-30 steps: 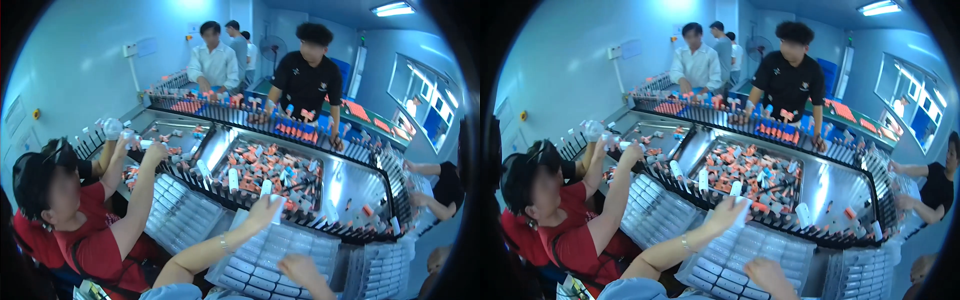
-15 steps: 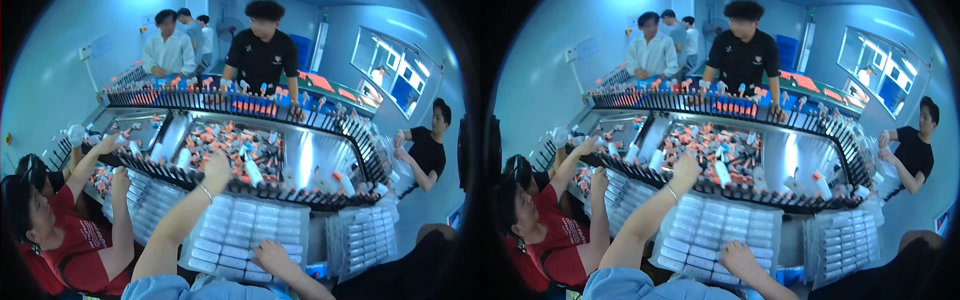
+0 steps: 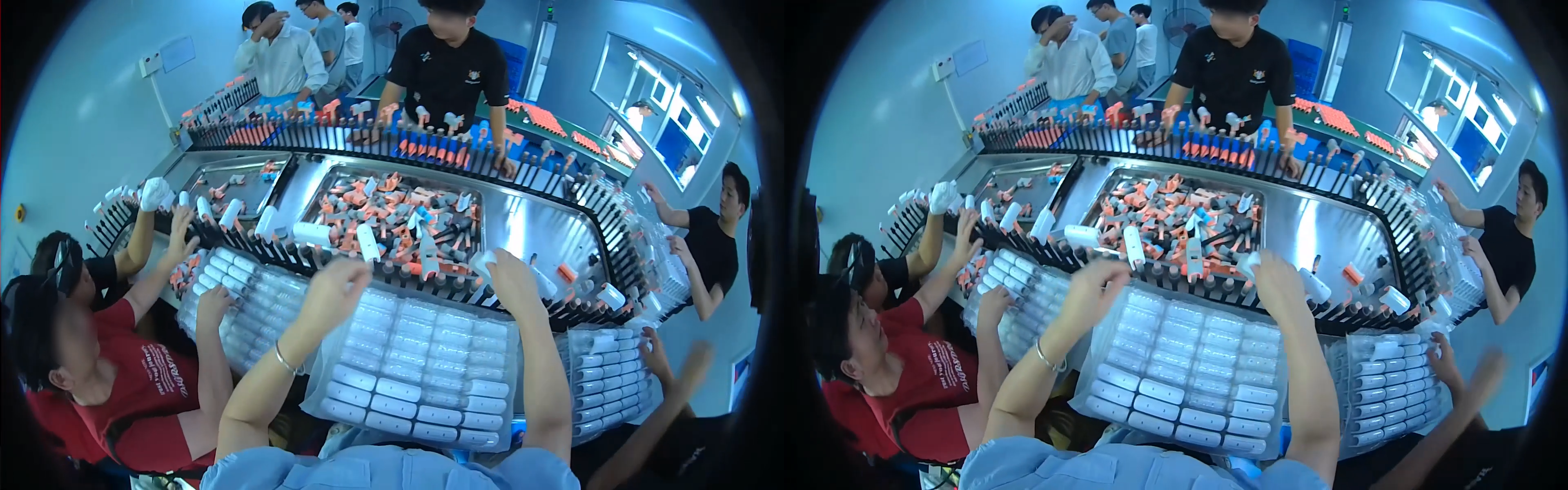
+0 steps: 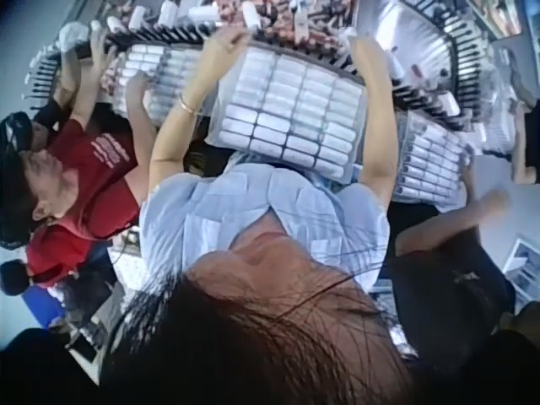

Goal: The recorder is sorting small white and orange plastic components from a central bin into organized trays on an assembly line.

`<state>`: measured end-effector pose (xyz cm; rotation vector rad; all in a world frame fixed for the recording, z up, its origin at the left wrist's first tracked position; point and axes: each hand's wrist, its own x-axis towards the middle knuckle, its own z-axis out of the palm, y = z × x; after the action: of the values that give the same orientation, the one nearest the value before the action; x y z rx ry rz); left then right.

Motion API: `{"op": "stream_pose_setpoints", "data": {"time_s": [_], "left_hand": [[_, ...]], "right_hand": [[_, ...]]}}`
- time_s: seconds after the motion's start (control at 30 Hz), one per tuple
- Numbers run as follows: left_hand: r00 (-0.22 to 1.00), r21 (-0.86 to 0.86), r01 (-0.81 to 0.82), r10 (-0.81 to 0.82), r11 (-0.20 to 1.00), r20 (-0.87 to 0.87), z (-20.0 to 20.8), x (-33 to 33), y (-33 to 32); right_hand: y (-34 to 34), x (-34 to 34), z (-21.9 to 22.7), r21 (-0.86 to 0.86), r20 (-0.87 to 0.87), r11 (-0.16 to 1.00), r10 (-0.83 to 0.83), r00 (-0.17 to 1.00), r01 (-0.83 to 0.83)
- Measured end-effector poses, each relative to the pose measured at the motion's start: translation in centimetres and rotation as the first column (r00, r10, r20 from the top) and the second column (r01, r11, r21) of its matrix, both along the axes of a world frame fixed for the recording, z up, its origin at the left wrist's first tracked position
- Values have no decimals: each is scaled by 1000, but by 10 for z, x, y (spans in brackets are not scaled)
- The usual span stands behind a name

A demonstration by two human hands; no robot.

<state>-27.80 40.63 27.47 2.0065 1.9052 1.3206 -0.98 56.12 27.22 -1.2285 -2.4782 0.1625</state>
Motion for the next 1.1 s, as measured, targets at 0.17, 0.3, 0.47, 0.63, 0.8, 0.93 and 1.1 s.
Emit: {"op": "stream_pose_setpoints", "data": {"time_s": [0.17,0.3,0.47,0.63,0.8,0.93,1.1], "left_hand": [[929,-132,288,-310,948,-200,-24,21,-55],[811,-276,485,-545,830,-213,-33,64,-67],[790,-430,399,-542,810,-287,-45,74,-69],[722,-442,452,-609,775,-329,-38,90,-55],[951,-177,303,-286,936,117,-6,110,10],[983,101,155,-144,983,-113,1,136,99],[902,-149,53,-111,987,-418,-32,132,150]], "right_hand": [[8,-56,-29,-16,-32,999,51,998,-51],[-3,-53,-41,200,-136,972,150,979,-121],[-65,14,-13,-134,-184,947,265,947,-291],[-122,100,-27,-271,16,932,257,966,-243],[-132,101,-44,-295,-28,936,190,981,-190],[-136,102,-49,-284,17,944,181,983,-169],[-123,118,-23,-307,-280,947,-187,942,97]]}}
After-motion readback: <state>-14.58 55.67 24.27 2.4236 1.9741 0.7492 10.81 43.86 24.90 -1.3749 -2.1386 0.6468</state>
